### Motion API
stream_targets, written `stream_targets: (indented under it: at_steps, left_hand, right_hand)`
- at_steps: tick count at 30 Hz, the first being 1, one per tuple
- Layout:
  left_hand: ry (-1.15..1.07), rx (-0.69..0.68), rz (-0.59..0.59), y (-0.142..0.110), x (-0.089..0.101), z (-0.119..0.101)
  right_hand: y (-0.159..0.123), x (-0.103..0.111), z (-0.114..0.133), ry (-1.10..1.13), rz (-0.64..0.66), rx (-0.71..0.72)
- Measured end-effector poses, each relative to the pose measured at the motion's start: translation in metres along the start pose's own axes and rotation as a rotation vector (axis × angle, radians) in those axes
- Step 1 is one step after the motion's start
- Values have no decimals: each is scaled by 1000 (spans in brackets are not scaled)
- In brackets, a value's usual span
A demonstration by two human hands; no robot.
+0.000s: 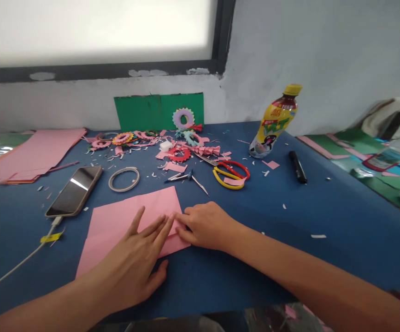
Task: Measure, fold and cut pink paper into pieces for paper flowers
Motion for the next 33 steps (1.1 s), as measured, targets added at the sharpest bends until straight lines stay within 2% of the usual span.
stream_targets:
  at_steps: [5,10,16,20,24,33]
  left_hand:
    - [-75,25,-108,2,12,11]
    - [-118,46,-152,12,13,28]
    - [-215,96,-147,19,11,40]
    - [-394,130,-170,21,9,51]
    - [-476,146,-118,22,1,57]
    - [-310,103,-1,19,-4,54]
  right_hand:
    - [-3,-3,-2,48,63,-4]
    - [-3,-7,-4,127,75,13]
    - [2,3,-9,474,10,2]
    - [5,2,-11,561,16,-14]
    - [8,-2,-12,572,23,-25]
    - [16,-8,-15,431,53,-94]
Point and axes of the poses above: each hand's wrist, its own y-axis towards the middle knuckle, its own x-axis out of the back of the hand, z = x × y, the point moved 10 cm from there along y, towards the middle knuckle, and after that the axes turned 6 degrees about -x, right-handed, at the moved point
